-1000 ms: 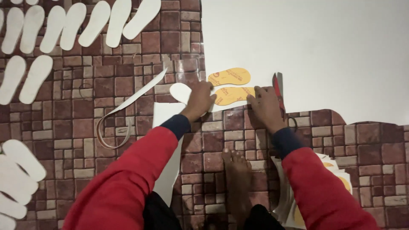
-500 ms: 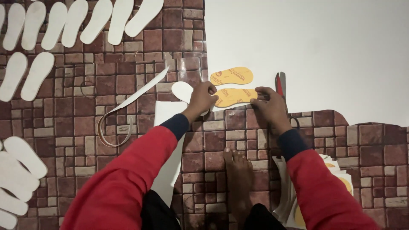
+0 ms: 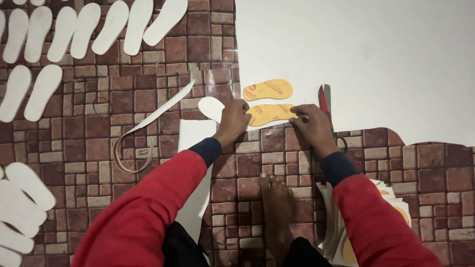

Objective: Placing shoe insole templates on a sheet of material and cutting them out with scissors

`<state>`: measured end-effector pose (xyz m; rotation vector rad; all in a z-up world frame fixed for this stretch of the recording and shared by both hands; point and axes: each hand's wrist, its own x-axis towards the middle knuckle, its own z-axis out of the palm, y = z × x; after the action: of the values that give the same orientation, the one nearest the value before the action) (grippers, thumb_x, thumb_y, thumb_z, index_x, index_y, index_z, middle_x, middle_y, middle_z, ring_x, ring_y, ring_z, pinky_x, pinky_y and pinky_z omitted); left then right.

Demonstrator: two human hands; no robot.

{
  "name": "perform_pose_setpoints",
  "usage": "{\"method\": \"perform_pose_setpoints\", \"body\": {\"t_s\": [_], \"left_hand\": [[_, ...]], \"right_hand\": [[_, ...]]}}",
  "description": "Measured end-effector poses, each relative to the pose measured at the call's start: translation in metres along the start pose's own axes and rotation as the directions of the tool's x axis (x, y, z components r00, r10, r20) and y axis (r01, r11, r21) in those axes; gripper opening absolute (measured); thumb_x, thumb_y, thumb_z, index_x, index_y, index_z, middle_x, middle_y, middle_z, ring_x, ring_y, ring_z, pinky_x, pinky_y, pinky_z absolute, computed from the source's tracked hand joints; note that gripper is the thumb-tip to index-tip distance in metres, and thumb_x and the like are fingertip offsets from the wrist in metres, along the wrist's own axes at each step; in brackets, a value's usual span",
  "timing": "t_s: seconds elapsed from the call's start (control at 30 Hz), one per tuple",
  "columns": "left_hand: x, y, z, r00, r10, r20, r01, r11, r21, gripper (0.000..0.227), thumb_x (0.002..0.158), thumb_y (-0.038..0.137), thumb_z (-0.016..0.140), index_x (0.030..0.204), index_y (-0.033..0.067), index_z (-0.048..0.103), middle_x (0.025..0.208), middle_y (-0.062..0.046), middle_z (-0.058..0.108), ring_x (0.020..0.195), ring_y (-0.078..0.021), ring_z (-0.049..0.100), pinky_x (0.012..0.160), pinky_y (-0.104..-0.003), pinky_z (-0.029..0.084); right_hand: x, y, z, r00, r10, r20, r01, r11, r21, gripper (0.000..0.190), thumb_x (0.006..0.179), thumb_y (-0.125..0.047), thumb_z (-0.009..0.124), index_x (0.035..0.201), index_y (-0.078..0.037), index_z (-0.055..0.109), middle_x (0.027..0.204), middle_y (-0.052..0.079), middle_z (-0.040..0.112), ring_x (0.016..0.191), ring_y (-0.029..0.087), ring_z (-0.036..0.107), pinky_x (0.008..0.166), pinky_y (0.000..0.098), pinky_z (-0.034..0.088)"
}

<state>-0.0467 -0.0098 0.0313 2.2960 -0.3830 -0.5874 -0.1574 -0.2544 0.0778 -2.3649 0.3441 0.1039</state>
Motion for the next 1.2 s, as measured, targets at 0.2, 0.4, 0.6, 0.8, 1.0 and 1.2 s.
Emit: {"method": "perform_pose_setpoints", "body": {"t_s": [0.2,0.4,0.6,0.8,1.0,1.2], "left_hand": [[-0.001,0.001,0.000,1.000,0.013,-0.012,-0.013,1.000,-0.001,0.023,0.086,0.015,0.073,0.106,0.0055,0.068,0.092,-0.010,0.067,0.100,-0.0381,0.071,0.092,-0.052,0.055],[0.006,-0.008,0.009,0.999,0.040,-0.025,-0.039,0.999,0.034,0.024,0.084,0.015,0.075,0.106,0.0060,0.069,0.089,-0.009,0.066,0.098,-0.0356,0.071,0.091,-0.051,0.056],[0.005,-0.007,0.010,1.000,0.016,-0.020,-0.014,0.998,0.055,0.025,0.084,0.017,0.075,0.106,0.0071,0.070,0.091,-0.009,0.068,0.099,-0.0336,0.072,0.091,-0.049,0.057],[0.010,-0.013,0.011,1.000,0.015,-0.014,-0.014,0.999,0.038,0.025,0.083,0.019,0.076,0.105,0.0090,0.070,0.091,-0.007,0.067,0.099,-0.0328,0.072,0.093,-0.050,0.056],[0.006,-0.005,0.006,1.000,0.010,-0.007,-0.010,1.000,0.017,0.025,0.084,0.017,0.075,0.106,0.0068,0.070,0.091,-0.009,0.067,0.099,-0.0360,0.072,0.093,-0.053,0.056],[0.014,-0.023,0.018,0.993,0.112,-0.029,-0.111,0.993,0.046,0.022,0.085,0.015,0.072,0.104,0.0072,0.064,0.092,-0.010,0.062,0.095,-0.0381,0.070,0.086,-0.053,0.057]], "right_hand": [[0.003,0.002,0.001,1.000,0.019,0.010,-0.019,1.000,0.021,0.033,0.092,-0.019,0.079,0.124,-0.015,0.074,0.116,0.014,0.066,0.110,0.035,0.069,0.096,0.0441,0.059],[0.003,0.006,0.003,1.000,-0.029,0.004,0.029,1.000,0.004,0.034,0.092,-0.020,0.080,0.124,-0.015,0.073,0.113,0.015,0.065,0.110,0.037,0.069,0.096,0.0461,0.058],[0.003,0.012,0.007,0.999,-0.042,0.007,0.042,0.999,-0.026,0.032,0.093,-0.016,0.078,0.125,-0.012,0.073,0.114,0.015,0.065,0.111,0.036,0.069,0.096,0.0469,0.057],[0.001,0.006,0.002,1.000,0.000,0.025,0.000,1.000,-0.025,0.034,0.092,-0.021,0.080,0.125,-0.016,0.073,0.116,0.014,0.065,0.111,0.035,0.068,0.099,0.0450,0.056],[0.000,0.001,0.003,1.000,0.016,0.001,-0.016,1.000,0.022,0.033,0.093,-0.015,0.079,0.125,-0.012,0.073,0.116,0.018,0.065,0.110,0.037,0.068,0.098,0.0464,0.056],[0.009,0.027,0.015,1.000,-0.029,-0.007,0.028,0.995,-0.097,0.033,0.091,-0.028,0.080,0.123,-0.022,0.074,0.117,0.009,0.066,0.106,0.034,0.070,0.095,0.0447,0.057]]}}
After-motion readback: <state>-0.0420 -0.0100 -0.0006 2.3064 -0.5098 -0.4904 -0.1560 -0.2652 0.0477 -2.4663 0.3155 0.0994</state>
